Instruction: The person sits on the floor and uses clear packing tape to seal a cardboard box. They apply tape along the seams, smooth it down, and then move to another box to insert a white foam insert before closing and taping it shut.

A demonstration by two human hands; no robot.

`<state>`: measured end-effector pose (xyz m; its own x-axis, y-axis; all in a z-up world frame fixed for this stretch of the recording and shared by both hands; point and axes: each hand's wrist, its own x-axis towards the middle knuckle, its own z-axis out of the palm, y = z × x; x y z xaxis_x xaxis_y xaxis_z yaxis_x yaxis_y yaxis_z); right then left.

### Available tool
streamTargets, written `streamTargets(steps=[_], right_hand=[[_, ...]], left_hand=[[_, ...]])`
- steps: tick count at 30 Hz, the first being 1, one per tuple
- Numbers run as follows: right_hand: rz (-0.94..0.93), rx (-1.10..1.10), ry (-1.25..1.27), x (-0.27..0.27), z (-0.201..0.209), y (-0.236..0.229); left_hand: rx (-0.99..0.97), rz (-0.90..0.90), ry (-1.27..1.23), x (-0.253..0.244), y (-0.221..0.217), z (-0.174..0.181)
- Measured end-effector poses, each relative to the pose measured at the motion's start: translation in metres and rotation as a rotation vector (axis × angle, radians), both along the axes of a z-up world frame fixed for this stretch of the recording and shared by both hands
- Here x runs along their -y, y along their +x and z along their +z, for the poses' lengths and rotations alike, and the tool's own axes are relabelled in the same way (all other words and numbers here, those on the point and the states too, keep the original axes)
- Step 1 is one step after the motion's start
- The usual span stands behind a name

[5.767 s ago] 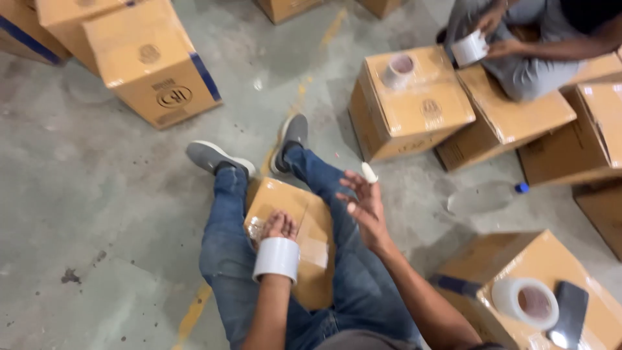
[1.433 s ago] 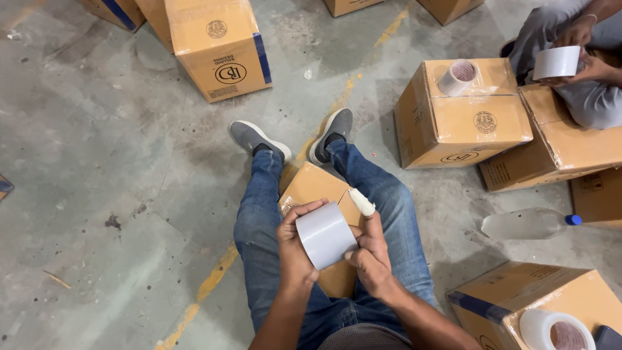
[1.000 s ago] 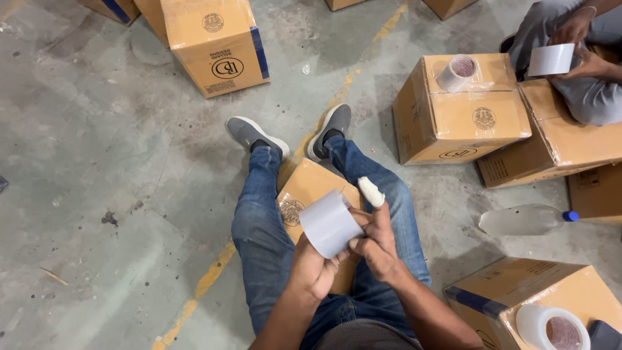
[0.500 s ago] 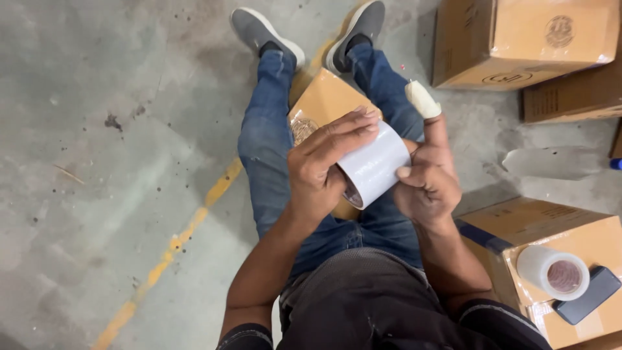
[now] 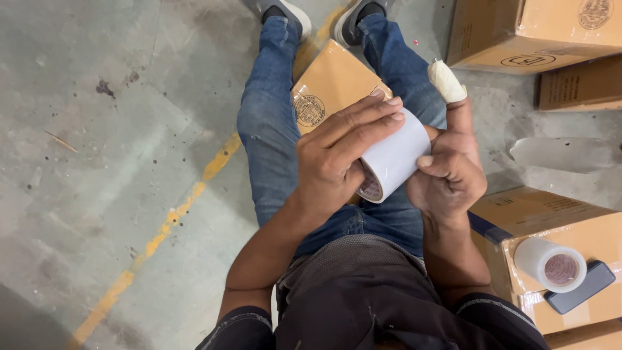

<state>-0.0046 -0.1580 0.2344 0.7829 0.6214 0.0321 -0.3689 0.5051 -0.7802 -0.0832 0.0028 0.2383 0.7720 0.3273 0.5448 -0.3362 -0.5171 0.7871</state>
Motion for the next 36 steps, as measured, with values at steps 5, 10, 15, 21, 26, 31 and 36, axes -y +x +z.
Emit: streamTargets(steps=[5, 10, 15, 21, 26, 31, 36], right_hand=[[-0.035, 0.06, -0.078, 0.004, -0.019, 0.001], [-0.214, 0.478, -0.326, 0.005, -0.028, -0.01], [-0.432, 1.06, -0.382, -0.003, -0.028, -0.018], [-0.517, 1.393, -0.503, -0.02, -0.024, -0.013], [-0.589, 1.311, -0.409, -0.022, -0.042, -0.007], [-0.628, 1.226, -0.395, -0.017, -0.055, -0.01], [-0.663, 1.14, -0.405, -0.018, -0.054, -0.012]], left_hand=[[-0.057, 0.057, 0.061, 0.001, -0.001, -0.002], [-0.093, 0.126, 0.109, -0.002, 0.001, -0.006], [-0.1, 0.124, 0.111, -0.001, 0.001, -0.006], [-0.095, 0.12, 0.106, 0.003, -0.002, -0.001], [-0.092, 0.14, 0.1, 0.011, -0.003, -0.006], [-0.089, 0.163, 0.105, 0.016, -0.001, -0.011], [-0.095, 0.202, 0.121, 0.019, 0.001, -0.01]])
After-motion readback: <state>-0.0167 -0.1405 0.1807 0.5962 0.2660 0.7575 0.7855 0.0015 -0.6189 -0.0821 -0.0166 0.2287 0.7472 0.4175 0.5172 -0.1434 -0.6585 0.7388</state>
